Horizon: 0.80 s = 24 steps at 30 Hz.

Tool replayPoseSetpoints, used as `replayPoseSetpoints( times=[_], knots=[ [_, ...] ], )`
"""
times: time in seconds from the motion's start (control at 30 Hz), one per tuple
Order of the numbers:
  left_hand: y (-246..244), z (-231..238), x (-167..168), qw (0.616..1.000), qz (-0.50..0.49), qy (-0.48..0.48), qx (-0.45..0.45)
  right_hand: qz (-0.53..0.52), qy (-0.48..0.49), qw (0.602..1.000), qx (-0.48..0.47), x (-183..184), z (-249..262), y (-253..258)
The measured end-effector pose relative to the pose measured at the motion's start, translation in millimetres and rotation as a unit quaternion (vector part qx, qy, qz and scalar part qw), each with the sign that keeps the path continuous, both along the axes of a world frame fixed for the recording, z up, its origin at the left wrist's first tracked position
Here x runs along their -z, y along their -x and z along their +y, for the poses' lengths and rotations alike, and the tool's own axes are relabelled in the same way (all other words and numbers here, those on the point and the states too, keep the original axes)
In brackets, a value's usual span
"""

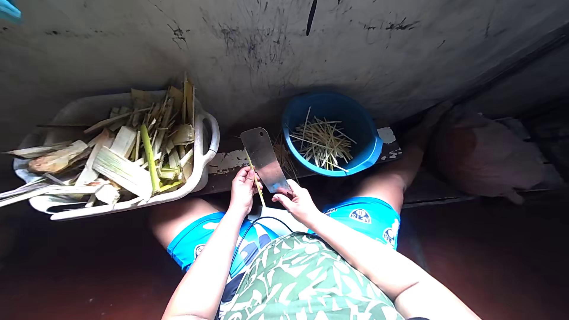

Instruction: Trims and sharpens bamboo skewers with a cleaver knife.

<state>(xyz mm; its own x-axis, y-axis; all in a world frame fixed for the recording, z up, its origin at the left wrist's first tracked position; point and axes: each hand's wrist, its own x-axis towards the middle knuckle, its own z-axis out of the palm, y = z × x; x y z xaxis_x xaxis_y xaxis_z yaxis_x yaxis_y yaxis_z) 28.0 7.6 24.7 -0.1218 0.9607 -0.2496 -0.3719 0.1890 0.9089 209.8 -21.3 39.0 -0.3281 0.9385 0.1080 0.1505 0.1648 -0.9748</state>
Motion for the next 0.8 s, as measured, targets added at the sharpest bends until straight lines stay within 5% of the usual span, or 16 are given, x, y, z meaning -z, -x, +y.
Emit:
replayPoseSetpoints(
  times=[0.13, 0.4, 0.8],
  knots=[
    [-1, 0, -3, 0.995, -0.084, 0.056, 0.025, 0.029, 0.032, 0.999, -0.028, -5, -7, 6],
    [-6, -1, -1, 0.990, -0.098, 0.094, 0.047, 0.113, 0.227, 0.967, -0.008, -27, -4, 7],
    [-4, 1, -2, 0.994, -0.091, 0.067, 0.006, 0.010, 0.172, 0.985, -0.005, -28, -8, 7]
  ],
)
